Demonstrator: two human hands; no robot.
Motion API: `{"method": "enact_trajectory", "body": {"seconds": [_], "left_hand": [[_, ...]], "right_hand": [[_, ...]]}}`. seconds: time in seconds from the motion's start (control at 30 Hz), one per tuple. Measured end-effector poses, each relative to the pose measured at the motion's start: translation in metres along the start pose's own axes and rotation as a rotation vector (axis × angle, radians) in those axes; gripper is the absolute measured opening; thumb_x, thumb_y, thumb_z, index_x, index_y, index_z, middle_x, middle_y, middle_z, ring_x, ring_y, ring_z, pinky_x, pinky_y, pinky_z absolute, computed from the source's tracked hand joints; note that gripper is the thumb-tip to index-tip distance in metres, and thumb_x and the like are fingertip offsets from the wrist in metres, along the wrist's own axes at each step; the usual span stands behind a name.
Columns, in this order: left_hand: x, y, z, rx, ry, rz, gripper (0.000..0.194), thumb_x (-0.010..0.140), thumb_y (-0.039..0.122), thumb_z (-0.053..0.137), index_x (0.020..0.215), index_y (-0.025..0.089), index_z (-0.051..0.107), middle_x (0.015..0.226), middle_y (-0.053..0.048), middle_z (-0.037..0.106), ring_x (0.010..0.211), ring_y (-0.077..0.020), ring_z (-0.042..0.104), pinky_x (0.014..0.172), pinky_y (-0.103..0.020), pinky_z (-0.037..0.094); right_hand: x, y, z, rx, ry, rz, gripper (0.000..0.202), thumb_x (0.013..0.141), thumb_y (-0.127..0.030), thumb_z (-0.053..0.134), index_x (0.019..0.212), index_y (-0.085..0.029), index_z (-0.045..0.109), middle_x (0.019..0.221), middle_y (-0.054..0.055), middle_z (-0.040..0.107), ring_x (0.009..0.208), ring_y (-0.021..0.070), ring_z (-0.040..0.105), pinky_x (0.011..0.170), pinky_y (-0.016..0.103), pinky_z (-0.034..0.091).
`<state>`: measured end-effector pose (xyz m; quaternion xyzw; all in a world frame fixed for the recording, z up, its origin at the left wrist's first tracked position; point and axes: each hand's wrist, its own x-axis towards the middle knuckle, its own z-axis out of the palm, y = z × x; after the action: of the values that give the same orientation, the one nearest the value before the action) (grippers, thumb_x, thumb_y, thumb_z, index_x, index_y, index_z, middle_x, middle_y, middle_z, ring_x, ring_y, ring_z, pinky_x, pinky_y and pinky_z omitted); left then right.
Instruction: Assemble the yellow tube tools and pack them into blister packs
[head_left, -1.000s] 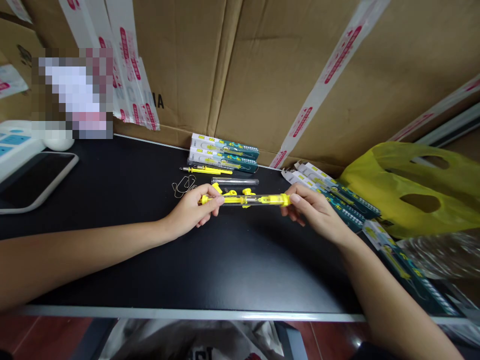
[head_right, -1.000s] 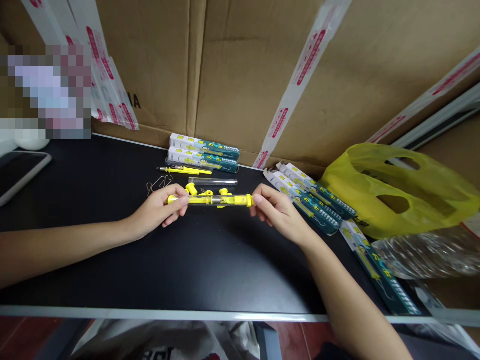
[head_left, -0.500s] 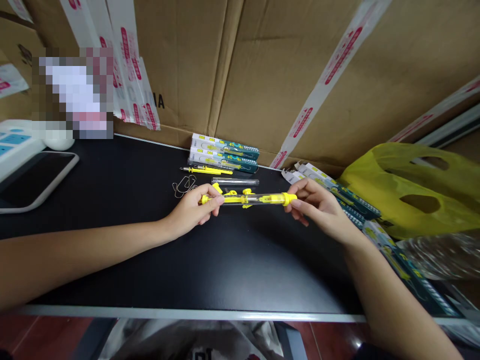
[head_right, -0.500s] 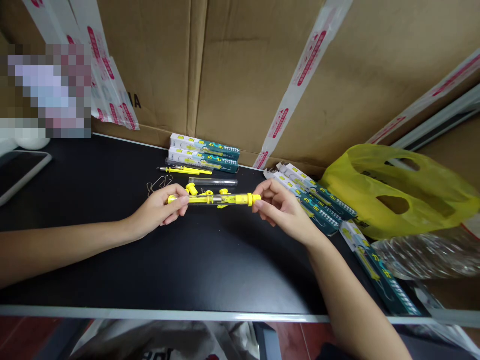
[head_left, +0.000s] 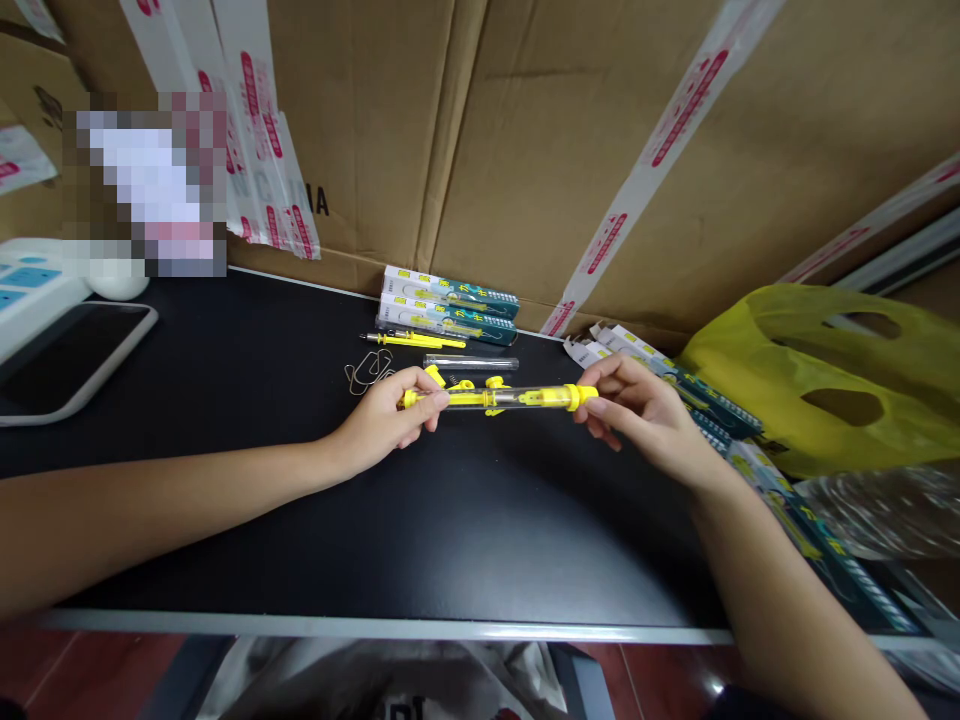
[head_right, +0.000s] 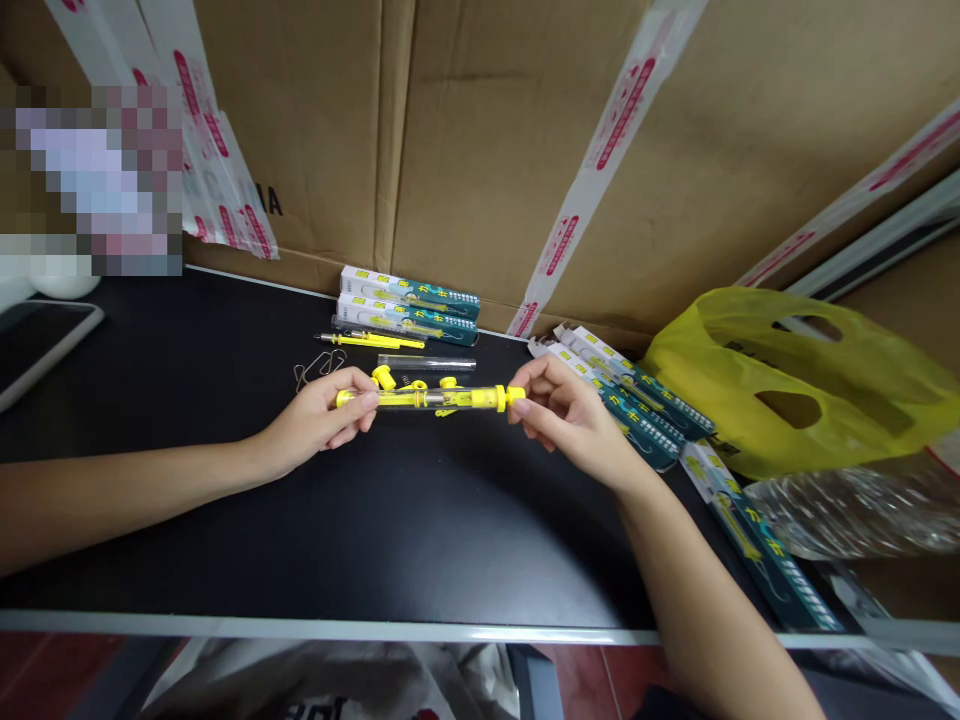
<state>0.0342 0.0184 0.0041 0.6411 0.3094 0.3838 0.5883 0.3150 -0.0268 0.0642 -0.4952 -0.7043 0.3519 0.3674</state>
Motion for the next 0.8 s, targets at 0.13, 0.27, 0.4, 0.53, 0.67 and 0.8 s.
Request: {"method": "enact_trajectory", "body": {"seconds": [0.13, 0.27, 0.4, 0.53, 0.67, 0.8], "left_hand": [[-0.0003, -0.0009, -0.0007, -0.005, 0.000, -0.001, 0.020, 0.088, 0.035, 0.054, 0.083, 0.016, 0.049, 0.065, 0.005, 0.052, 0.041, -0.0009, 0.037, 0.039, -0.014, 0.027], [-0.0007, -0.0014, -0.0007, 0.001, -0.002, 0.005, 0.020, 0.088, 0.035, 0.054, 0.084, 0.016, 0.049, 0.066, 0.005, 0.052, 0.041, -0.0008, 0.038, 0.039, -0.014, 0.028], [-0.0003, -0.0006, -0.0005, 0.005, 0.001, 0.001, 0.020, 0.088, 0.034, 0.054, 0.083, 0.016, 0.049, 0.065, 0.005, 0.052, 0.041, -0.0006, 0.038, 0.039, -0.014, 0.028], [0.0004, -0.0003, -0.0004, 0.013, 0.002, -0.004, 0.020, 0.088, 0.034, 0.054, 0.083, 0.016, 0.049, 0.065, 0.005, 0.052, 0.041, -0.0007, 0.038, 0.039, -0.014, 0.028], [0.0000, -0.0010, 0.0000, 0.016, 0.001, 0.000, 0.020, 0.088, 0.034, 0.054, 0.084, 0.016, 0.049, 0.065, 0.005, 0.052, 0.041, -0.0008, 0.039, 0.039, -0.014, 0.028], [-0.0004, -0.0015, -0.0005, 0.013, -0.001, 0.002, 0.020, 0.087, 0.034, 0.055, 0.083, 0.016, 0.049, 0.065, 0.005, 0.052, 0.041, -0.0007, 0.038, 0.038, -0.014, 0.028]], "right_hand": [[-0.0001, 0.0009, -0.0007, -0.009, 0.001, -0.004, 0.022, 0.084, -0.039, 0.062, 0.091, -0.022, 0.051, 0.071, 0.000, 0.059, 0.051, 0.0090, 0.049, 0.036, 0.017, 0.037], [-0.0008, 0.0018, -0.0014, -0.016, -0.007, -0.010, 0.020, 0.085, -0.038, 0.061, 0.092, -0.022, 0.051, 0.071, 0.000, 0.059, 0.052, 0.0089, 0.050, 0.037, 0.016, 0.037], [-0.0011, 0.0023, -0.0017, -0.031, -0.010, -0.012, 0.021, 0.085, -0.038, 0.061, 0.092, -0.022, 0.051, 0.071, 0.000, 0.059, 0.052, 0.0086, 0.050, 0.037, 0.016, 0.037], [-0.0006, 0.0038, -0.0013, -0.059, -0.015, -0.013, 0.021, 0.086, -0.039, 0.059, 0.092, -0.021, 0.051, 0.071, 0.000, 0.059, 0.051, 0.0082, 0.049, 0.036, 0.016, 0.036], [-0.0003, 0.0057, -0.0011, -0.101, -0.007, -0.010, 0.020, 0.089, -0.040, 0.056, 0.091, -0.021, 0.052, 0.070, 0.000, 0.058, 0.050, 0.0074, 0.047, 0.037, 0.016, 0.035], [-0.0006, 0.0055, -0.0015, -0.106, -0.027, -0.027, 0.020, 0.090, -0.040, 0.054, 0.092, -0.021, 0.052, 0.071, 0.000, 0.058, 0.051, 0.0068, 0.046, 0.040, 0.017, 0.036]]}}
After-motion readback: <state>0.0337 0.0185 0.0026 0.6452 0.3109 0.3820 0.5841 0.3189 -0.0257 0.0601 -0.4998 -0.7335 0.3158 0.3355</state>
